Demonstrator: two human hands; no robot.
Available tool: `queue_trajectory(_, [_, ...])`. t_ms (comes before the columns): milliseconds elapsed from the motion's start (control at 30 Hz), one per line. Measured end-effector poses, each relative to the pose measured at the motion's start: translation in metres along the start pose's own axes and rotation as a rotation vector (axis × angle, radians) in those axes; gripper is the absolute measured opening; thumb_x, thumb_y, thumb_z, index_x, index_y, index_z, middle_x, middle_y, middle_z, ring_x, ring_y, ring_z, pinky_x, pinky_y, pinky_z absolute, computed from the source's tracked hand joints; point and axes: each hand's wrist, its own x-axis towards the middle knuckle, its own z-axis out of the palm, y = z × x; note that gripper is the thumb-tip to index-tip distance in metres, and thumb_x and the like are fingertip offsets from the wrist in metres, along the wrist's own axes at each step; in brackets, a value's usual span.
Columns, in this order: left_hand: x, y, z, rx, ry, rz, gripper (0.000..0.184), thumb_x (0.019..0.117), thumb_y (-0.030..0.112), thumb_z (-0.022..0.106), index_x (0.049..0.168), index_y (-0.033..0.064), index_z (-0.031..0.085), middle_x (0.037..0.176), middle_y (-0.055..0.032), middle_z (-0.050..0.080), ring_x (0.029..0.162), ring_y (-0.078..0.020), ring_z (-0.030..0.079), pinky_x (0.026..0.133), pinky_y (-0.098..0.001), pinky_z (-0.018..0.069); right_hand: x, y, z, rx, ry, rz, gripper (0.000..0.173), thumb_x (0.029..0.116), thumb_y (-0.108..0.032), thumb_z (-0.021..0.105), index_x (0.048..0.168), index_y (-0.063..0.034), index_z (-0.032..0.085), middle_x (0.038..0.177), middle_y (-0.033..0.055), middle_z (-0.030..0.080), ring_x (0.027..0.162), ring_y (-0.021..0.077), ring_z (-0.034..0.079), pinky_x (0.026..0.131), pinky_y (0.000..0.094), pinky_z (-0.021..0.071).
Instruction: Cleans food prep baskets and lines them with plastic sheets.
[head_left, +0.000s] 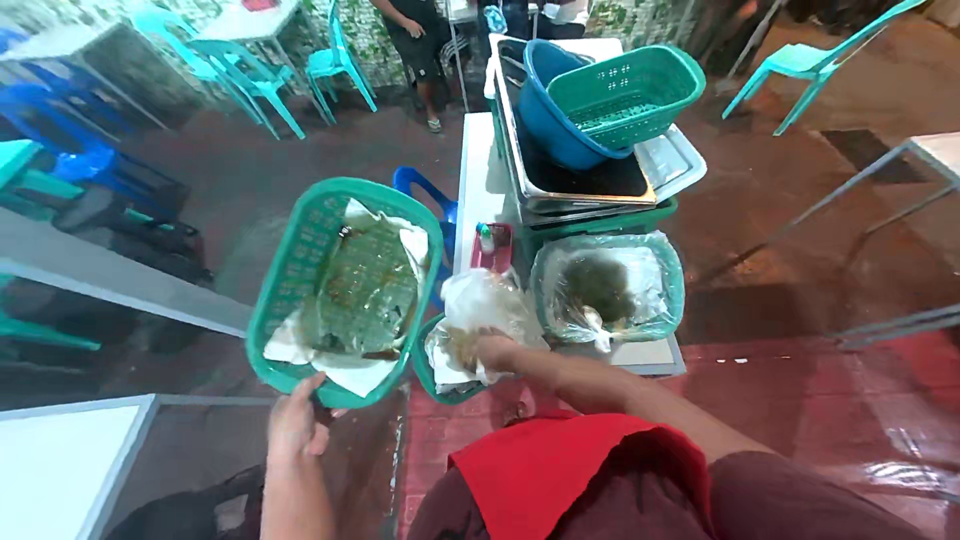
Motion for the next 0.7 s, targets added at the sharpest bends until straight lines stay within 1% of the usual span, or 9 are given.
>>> queue_trajectory(67, [0.002, -0.02, 0.009, -0.003, -0.016, -0.064, 0.016, 0.1065, 0.015, 0.047, 0.116, 0.004, 0.053, 0.073, -0.0041, 0.065, 0.049, -0.0094, 0.06, 0.041, -0.0246, 0.0498, 0.019, 0.01, 0.007, -0.072, -0.184, -0.019, 0.061, 0.0917, -0.011, 0.071, 0.148, -0.0008, 0.05, 0.159, 0.0242, 0.038, 0.145, 0.0488, 0.037, 0.112, 0.0697, 0.0356])
queue_trajectory(133, [0.006, -0.04, 0.019, 0.039, -0.006, -0.13, 0.021, 0.1047, 0.016, 0.051, 0.12, 0.0029, 0.054, 0.082, -0.007, 0.066, 0.059, -0.0119, 0.063, 0.049, -0.028, 0.0535, 0.025, 0.008, 0.001, -0.087, -0.228, -0.041, 0.067, 0.0923, -0.017, 0.072, 0.151, -0.0003, 0.045, 0.159, 0.0256, 0.038, 0.144, 0.0496, 0.039, 0.11, 0.071, 0.0369])
queue_trajectory(200, [0.009, -0.055, 0.032, 0.052, -0.014, -0.205, 0.032, 0.1035, 0.016, 0.054, 0.132, 0.0001, 0.051, 0.099, -0.0144, 0.066, 0.078, -0.0196, 0.067, 0.066, -0.038, 0.0585, 0.017, -0.005, -0.009, -0.133, -0.208, -0.043, 0.073, 0.0939, -0.018, 0.068, 0.157, -0.0023, 0.036, 0.162, 0.0253, 0.034, 0.148, 0.0484, 0.033, 0.118, 0.0689, 0.0252])
queue_trajectory(267, [0.015, -0.067, 0.043, 0.091, -0.016, -0.242, 0.037, 0.1022, 0.015, 0.056, 0.135, -0.0007, 0.05, 0.102, -0.0182, 0.067, 0.08, -0.0232, 0.069, 0.067, -0.0406, 0.0603, -0.006, -0.026, -0.021, -0.173, -0.187, -0.034, 0.063, 0.0981, -0.01, 0.059, 0.156, 0.0015, 0.037, 0.161, 0.03, 0.034, 0.151, 0.0487, 0.028, 0.124, 0.0661, 0.0131])
queue_trajectory(333, [0.028, -0.079, 0.043, 0.145, -0.043, -0.248, 0.039, 0.1016, 0.015, 0.058, 0.136, -0.0019, 0.05, 0.105, -0.0205, 0.067, 0.083, -0.0261, 0.07, 0.07, -0.0434, 0.0605, -0.039, -0.046, -0.032, -0.201, -0.168, -0.002, 0.046, 0.1004, -0.004, 0.054, 0.145, 0.0062, 0.049, 0.149, 0.0337, 0.046, 0.143, 0.0507, 0.04, 0.12, 0.0653, 0.0251])
queue_trajectory(400, [0.039, -0.087, 0.043, 0.205, -0.077, -0.248, 0.039, 0.1009, 0.017, 0.061, 0.134, -0.0025, 0.052, 0.106, -0.0217, 0.067, 0.085, -0.0277, 0.07, 0.073, -0.0453, 0.0608, -0.071, -0.059, -0.053, -0.213, -0.182, 0.041, 0.039, 0.1023, -0.006, 0.052, 0.14, 0.0008, 0.056, 0.14, 0.0307, 0.056, 0.127, 0.0509, 0.055, 0.103, 0.0682, 0.0437])
queue_trajectory(433, [0.04, -0.087, 0.044, 0.233, -0.095, -0.25, 0.039, 0.1011, 0.018, 0.061, 0.133, -0.0026, 0.052, 0.106, -0.0214, 0.067, 0.084, -0.0272, 0.07, 0.073, -0.0447, 0.061, -0.083, -0.064, -0.067, -0.196, -0.165, 0.049, 0.035, 0.1034, -0.01, 0.052, 0.136, -0.0014, 0.06, 0.133, 0.0292, 0.061, 0.121, 0.0504, 0.059, 0.097, 0.0693, 0.047])
queue_trajectory(600, [0.026, -0.073, 0.054, 0.223, -0.181, -0.209, 0.041, 0.1043, 0.021, 0.06, 0.137, -0.0017, 0.05, 0.108, -0.021, 0.067, 0.086, -0.0259, 0.072, 0.073, -0.0435, 0.0622, -0.052, -0.066, -0.084, 0.031, 0.182, -0.143, 0.033, 0.1066, -0.024, 0.051, 0.124, -0.0029, 0.069, 0.127, 0.0194, 0.067, 0.124, 0.0364, 0.061, 0.106, 0.0547, 0.0475])
queue_trajectory(700, [0.01, -0.066, 0.065, 0.175, -0.242, -0.174, 0.042, 0.108, 0.027, 0.054, 0.14, 0.0004, 0.047, 0.107, -0.0208, 0.069, 0.085, -0.0269, 0.073, 0.07, -0.0444, 0.0631, -0.009, -0.081, -0.07, 0.13, 0.204, -0.147, 0.039, 0.1038, -0.028, 0.058, 0.134, -0.0038, 0.064, 0.133, 0.0207, 0.064, 0.125, 0.0376, 0.061, 0.107, 0.0569, 0.0467])
